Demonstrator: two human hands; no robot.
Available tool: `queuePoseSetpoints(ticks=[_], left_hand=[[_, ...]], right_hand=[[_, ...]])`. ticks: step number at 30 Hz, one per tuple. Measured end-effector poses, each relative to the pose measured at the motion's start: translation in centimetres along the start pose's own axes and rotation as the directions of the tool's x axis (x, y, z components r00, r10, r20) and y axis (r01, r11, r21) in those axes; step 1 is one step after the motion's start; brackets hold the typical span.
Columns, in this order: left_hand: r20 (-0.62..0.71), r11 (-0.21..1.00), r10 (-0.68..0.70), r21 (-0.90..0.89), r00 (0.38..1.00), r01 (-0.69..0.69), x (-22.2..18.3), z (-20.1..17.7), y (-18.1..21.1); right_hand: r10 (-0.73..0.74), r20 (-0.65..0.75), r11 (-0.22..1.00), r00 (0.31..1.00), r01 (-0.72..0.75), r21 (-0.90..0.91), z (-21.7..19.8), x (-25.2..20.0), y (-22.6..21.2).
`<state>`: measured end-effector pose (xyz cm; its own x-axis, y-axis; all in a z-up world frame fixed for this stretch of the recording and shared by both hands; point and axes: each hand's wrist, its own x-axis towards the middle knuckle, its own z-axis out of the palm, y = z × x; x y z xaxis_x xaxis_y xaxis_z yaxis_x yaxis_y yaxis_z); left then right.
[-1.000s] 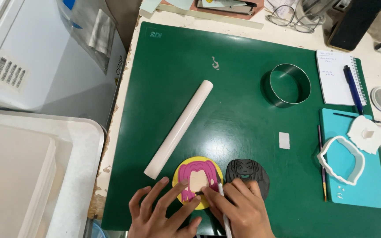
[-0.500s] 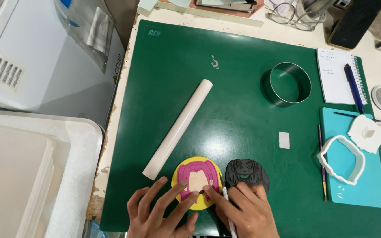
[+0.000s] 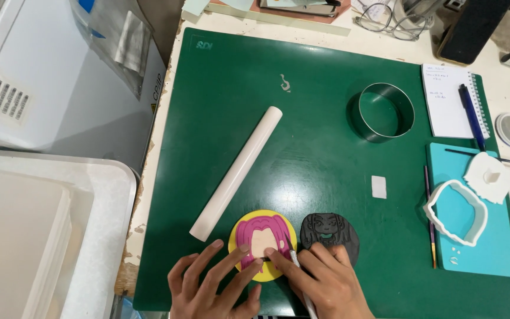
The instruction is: Rolling, cutting, and engraving intricate details into fondant to create a character's hair.
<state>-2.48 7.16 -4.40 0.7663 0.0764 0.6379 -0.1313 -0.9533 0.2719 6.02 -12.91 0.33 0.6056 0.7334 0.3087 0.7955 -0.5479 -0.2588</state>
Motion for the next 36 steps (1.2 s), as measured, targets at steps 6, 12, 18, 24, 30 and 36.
queuePoseSetpoints(ticks=[6,12,18,24,30,36], left_hand=[[0.008,1.0,-0.012,-0.001,1.0,0.013,-0.1,0.0,0.2],[0.009,1.0,0.017,0.023,1.0,-0.017,0.0,0.1,0.0],[0.008,0.999,0.018,0.027,1.0,-0.018,0.1,0.0,0.1],[0.051,0.997,-0.066,0.031,0.997,0.065,-0.4,-0.2,0.4],[0.063,0.998,-0.056,0.042,0.996,0.053,-0.3,-0.2,0.3],[0.03,0.995,0.008,0.102,1.0,-0.011,0.0,0.1,0.2]], right_hand=[[-0.034,-0.038,0.996,0.999,0.037,0.08,0.3,-0.5,0.4],[0.004,0.004,0.993,1.0,-0.004,0.12,0.6,-0.9,0.7],[-0.016,-0.009,0.995,1.0,0.016,0.095,0.8,-0.9,0.9],[-0.012,0.021,0.998,1.0,0.011,0.054,0.9,-1.0,0.9],[-0.043,0.016,0.999,0.999,0.043,0.027,0.9,-1.1,1.1],[0.136,-0.211,0.978,0.968,-0.097,0.184,-0.1,-1.7,1.6]])
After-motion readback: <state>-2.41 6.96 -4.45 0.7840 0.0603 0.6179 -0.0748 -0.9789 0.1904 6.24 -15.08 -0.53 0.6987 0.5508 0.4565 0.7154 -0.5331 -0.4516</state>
